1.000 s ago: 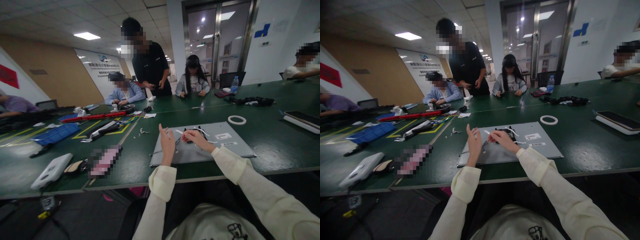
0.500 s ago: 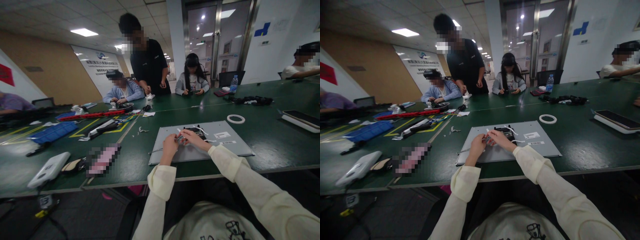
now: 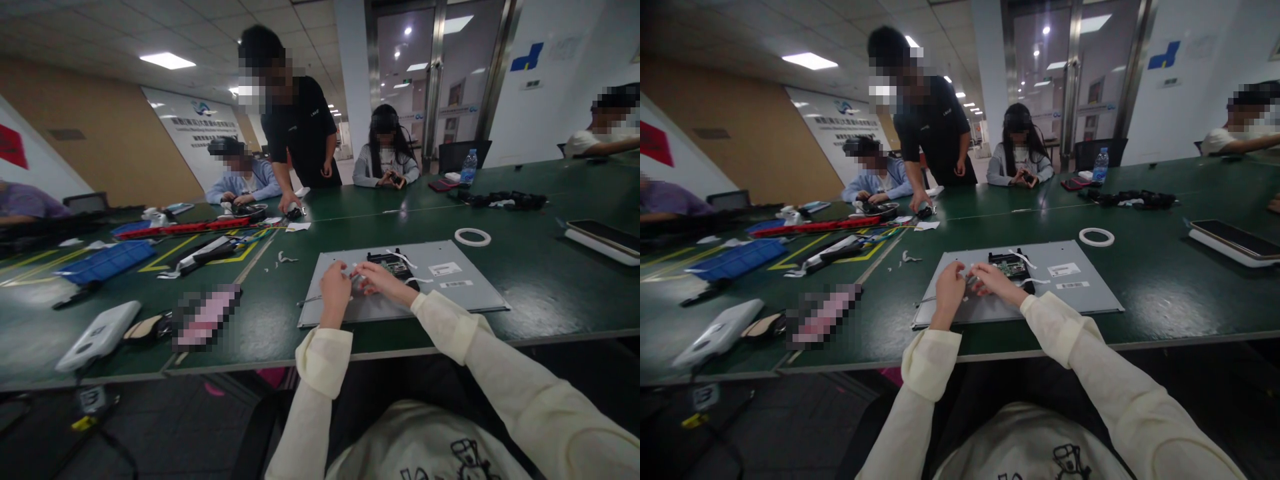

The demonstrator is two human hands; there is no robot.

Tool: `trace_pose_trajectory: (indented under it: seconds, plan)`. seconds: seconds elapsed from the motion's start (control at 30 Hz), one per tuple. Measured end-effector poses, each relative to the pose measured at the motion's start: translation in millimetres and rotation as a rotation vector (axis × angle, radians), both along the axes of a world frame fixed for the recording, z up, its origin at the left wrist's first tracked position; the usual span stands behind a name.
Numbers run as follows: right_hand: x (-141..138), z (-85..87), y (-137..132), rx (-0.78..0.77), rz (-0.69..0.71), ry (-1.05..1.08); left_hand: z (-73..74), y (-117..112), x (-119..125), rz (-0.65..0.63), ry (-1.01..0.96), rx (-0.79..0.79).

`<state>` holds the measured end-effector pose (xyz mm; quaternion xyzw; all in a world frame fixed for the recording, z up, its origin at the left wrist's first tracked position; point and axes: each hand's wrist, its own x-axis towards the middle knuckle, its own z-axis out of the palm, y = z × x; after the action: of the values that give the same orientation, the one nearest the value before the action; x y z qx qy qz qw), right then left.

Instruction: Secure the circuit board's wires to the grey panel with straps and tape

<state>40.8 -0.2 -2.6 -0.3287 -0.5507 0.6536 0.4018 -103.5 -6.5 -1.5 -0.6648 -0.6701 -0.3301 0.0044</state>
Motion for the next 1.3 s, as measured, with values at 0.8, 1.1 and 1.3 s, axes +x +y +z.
trace_pose_trajectory:
  seconds: [0.8, 1.1, 1.3]
  plan:
    - [-3, -13.7, 1, -0.409, 0.174, 0.333, -2.6, 0, 0, -0.013, -0.11, -0.086]
    - [-2, -9.6, -4, -0.403, 0.105, 0.327, -1.9, 3, -3, -0.002, -0.017, -0.126]
    - [-3, -13.4, 1, -0.425, 0.126, 0.311, 2.7, 0, -1, 0.039, -0.073, -0.047]
